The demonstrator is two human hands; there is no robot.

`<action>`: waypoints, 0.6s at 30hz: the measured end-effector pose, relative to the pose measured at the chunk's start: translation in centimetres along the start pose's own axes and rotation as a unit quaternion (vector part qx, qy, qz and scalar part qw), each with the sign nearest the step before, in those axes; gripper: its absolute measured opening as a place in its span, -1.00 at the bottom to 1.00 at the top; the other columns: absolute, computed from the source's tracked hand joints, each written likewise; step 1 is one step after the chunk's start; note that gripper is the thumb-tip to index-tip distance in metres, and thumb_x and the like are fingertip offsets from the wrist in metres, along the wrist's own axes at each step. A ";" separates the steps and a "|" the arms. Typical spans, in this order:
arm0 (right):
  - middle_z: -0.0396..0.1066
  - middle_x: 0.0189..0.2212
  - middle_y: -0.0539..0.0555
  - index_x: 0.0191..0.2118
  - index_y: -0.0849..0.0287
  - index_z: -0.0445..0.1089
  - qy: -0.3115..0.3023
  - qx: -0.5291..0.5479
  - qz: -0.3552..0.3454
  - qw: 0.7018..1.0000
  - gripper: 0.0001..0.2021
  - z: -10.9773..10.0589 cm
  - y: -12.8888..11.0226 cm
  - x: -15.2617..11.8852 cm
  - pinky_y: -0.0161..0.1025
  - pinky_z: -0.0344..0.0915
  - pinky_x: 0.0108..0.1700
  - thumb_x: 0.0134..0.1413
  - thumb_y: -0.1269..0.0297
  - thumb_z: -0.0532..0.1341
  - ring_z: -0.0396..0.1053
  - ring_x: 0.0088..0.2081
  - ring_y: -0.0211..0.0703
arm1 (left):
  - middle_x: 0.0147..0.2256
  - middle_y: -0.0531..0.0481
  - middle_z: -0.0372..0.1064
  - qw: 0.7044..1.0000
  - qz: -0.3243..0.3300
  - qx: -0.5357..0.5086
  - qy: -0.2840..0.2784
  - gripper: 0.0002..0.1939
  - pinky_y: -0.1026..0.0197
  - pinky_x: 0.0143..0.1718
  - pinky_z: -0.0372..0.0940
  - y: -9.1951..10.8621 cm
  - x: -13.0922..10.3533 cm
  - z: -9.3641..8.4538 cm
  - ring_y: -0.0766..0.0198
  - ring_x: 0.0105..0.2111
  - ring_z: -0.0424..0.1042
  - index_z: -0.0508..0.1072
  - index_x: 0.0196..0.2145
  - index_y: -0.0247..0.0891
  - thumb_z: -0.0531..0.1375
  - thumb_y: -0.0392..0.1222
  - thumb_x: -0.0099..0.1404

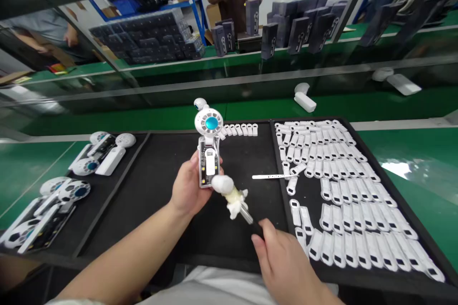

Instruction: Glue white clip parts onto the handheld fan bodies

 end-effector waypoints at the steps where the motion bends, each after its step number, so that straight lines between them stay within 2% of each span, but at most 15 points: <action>1: 0.50 -0.56 0.09 -0.13 0.17 0.37 -0.004 -0.010 0.003 1.000 -0.62 0.3 0.5 -0.2 -0.19 0.33 -0.55 0.44 0.14 -0.14 0.49 -0.56 0.01 | -0.33 0.00 0.36 1.000 -0.007 0.023 0.014 -0.57 0.26 -0.61 0.26 -0.3 0.3 -0.6 0.28 -0.52 0.38 0.30 -0.15 -0.20 0.27 0.01 0.08; 4: 0.56 -0.45 0.12 -0.10 0.14 0.37 -0.009 -0.056 0.041 0.998 -0.63 0.5 2.3 -0.7 -0.20 0.36 -0.48 0.45 0.12 -0.13 0.55 -0.46 0.02 | -0.30 0.01 0.37 0.995 -0.016 0.092 0.032 -0.52 0.28 -0.64 0.24 -0.5 1.9 -2.5 0.29 -0.52 0.37 0.29 -0.16 -0.21 0.31 -0.25 -0.08; 7: 0.52 -0.52 0.05 -0.18 0.11 0.36 -0.042 -0.115 0.059 0.991 -0.67 1.0 2.7 -0.5 -0.21 0.27 -0.53 0.44 0.18 -0.11 0.52 -0.52 0.00 | -0.36 0.00 0.36 0.988 -0.002 0.142 0.054 -0.52 0.29 -0.65 0.22 1.3 5.7 -4.4 0.27 -0.53 0.36 0.31 -0.19 -0.25 0.26 -0.33 -0.14; 10: 0.45 -0.60 -0.02 -0.32 0.08 0.32 -0.089 -0.168 0.032 0.981 -0.74 2.2 1.7 0.1 -0.22 0.12 -0.59 0.39 0.27 -0.03 0.46 -0.61 -0.03 | -0.33 -0.08 0.39 0.975 0.042 0.201 0.091 -0.49 0.24 -0.57 0.30 6.0 10.9 -5.9 0.20 -0.46 0.41 0.36 -0.12 -0.29 0.24 -0.31 -0.12; 11: 0.45 -0.60 -0.03 -0.35 0.08 0.31 -0.097 -0.181 0.023 0.978 -0.76 2.5 1.3 0.2 -0.22 0.09 -0.59 0.37 0.29 0.00 0.46 -0.61 -0.03 | -0.26 -0.12 0.42 0.968 0.066 0.219 0.107 -0.42 0.20 -0.48 0.37 8.2 12.5 -6.3 0.16 -0.38 0.45 0.35 -0.02 -0.28 0.24 -0.30 -0.08; 13: 0.45 -0.60 -0.04 -0.38 0.08 0.30 -0.105 -0.192 0.012 0.976 -0.79 3.0 1.0 0.3 -0.22 0.08 -0.59 0.33 0.31 0.06 0.46 -0.61 -0.02 | -0.03 -0.21 0.40 0.948 0.108 0.259 0.149 -0.23 0.07 -0.24 0.44 12.8 14.8 -7.3 0.06 -0.13 0.48 0.19 0.22 -0.20 0.24 -0.23 0.03; 16: 0.48 -0.55 -0.03 -0.35 0.10 0.35 -0.109 -0.172 0.016 0.979 -0.83 3.2 0.9 0.0 -0.23 0.16 -0.57 0.29 0.34 0.09 0.49 -0.57 -0.03 | 0.24 -0.32 0.19 0.903 0.132 0.345 0.220 -0.10 -0.07 0.06 0.33 17.9 15.3 -9.9 -0.07 0.19 0.29 -0.06 0.38 -0.21 0.23 -0.11 0.16; 18: 0.51 -0.49 0.01 -0.30 0.11 0.41 -0.112 -0.142 0.028 0.983 -0.82 3.1 0.9 -0.2 -0.22 0.27 -0.51 0.28 0.36 0.09 0.52 -0.51 -0.05 | 0.32 -0.34 0.09 0.862 0.133 0.419 0.252 -0.12 -0.08 0.18 0.22 19.7 13.8 -12.0 -0.10 0.28 0.16 -0.02 0.38 -0.27 0.24 -0.09 0.20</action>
Point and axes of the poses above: each hand's wrist, its own x-axis towards the middle knuckle, its own z-axis out of the palm, y = z × x, the point moved 9 cm from there along x, towards the middle knuckle
